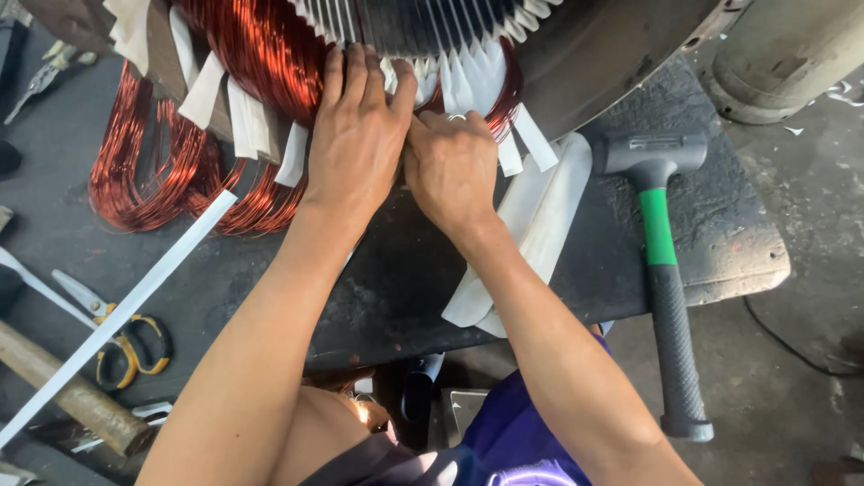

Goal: Inserting and seating insulation strips into the slots of an electric motor stator

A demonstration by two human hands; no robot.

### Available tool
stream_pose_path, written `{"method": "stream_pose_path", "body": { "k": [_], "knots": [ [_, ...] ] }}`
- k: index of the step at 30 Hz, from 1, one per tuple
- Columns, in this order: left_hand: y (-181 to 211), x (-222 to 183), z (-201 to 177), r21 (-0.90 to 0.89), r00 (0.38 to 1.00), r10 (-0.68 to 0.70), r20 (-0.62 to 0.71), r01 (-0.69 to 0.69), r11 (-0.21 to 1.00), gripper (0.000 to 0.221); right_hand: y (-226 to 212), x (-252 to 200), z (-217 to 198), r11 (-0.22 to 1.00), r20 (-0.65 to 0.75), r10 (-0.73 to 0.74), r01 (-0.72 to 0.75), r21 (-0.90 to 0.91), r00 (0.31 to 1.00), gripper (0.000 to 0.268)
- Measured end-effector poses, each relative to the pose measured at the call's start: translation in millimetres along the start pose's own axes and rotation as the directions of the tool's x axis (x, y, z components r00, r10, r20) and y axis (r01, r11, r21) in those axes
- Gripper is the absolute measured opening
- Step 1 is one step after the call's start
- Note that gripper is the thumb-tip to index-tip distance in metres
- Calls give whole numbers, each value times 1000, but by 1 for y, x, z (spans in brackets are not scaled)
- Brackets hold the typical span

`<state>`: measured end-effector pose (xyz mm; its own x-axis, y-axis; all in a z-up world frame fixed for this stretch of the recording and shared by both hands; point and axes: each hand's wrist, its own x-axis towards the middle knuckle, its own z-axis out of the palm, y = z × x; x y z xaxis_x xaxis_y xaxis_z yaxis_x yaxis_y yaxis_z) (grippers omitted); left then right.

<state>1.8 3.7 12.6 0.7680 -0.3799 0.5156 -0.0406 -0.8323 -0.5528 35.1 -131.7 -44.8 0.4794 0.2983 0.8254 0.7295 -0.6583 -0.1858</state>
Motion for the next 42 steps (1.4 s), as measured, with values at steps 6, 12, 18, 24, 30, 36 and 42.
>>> {"method": "stream_pose_path", "body": {
  "k": [6,12,18,24,30,36,42],
  "knots": [
    [3,0,2,-9,1000,-11,-22,10,1000,41,6,10,9,1000,-18,14,-14,5,1000,12],
    [1,2,-7,-27,1000,-6,9,7,1000,44,-3,2,-3,999,-16,30,-30,11,999,3],
    [3,0,1,-21,1000,-9,-16,9,1000,38,8,10,6,1000,23,12,-12,2,1000,8],
    [2,5,-7,55,1000,-12,20,11,998,38,-3,3,-4,1000,3,21,-21,16,1000,9],
    [7,5,2,33,999,-24,-30,25,999,17,11,13,7,999,-11,14,-13,40,1000,13],
    [1,1,-6,11,1000,-9,2,9,1000,29,-4,6,-7,1000,16,24,-25,17,1000,6],
    [3,3,-3,-3,1000,-11,-3,11,1000,25,9,11,7,999,17,26,-27,29,1000,4]
  ]
}}
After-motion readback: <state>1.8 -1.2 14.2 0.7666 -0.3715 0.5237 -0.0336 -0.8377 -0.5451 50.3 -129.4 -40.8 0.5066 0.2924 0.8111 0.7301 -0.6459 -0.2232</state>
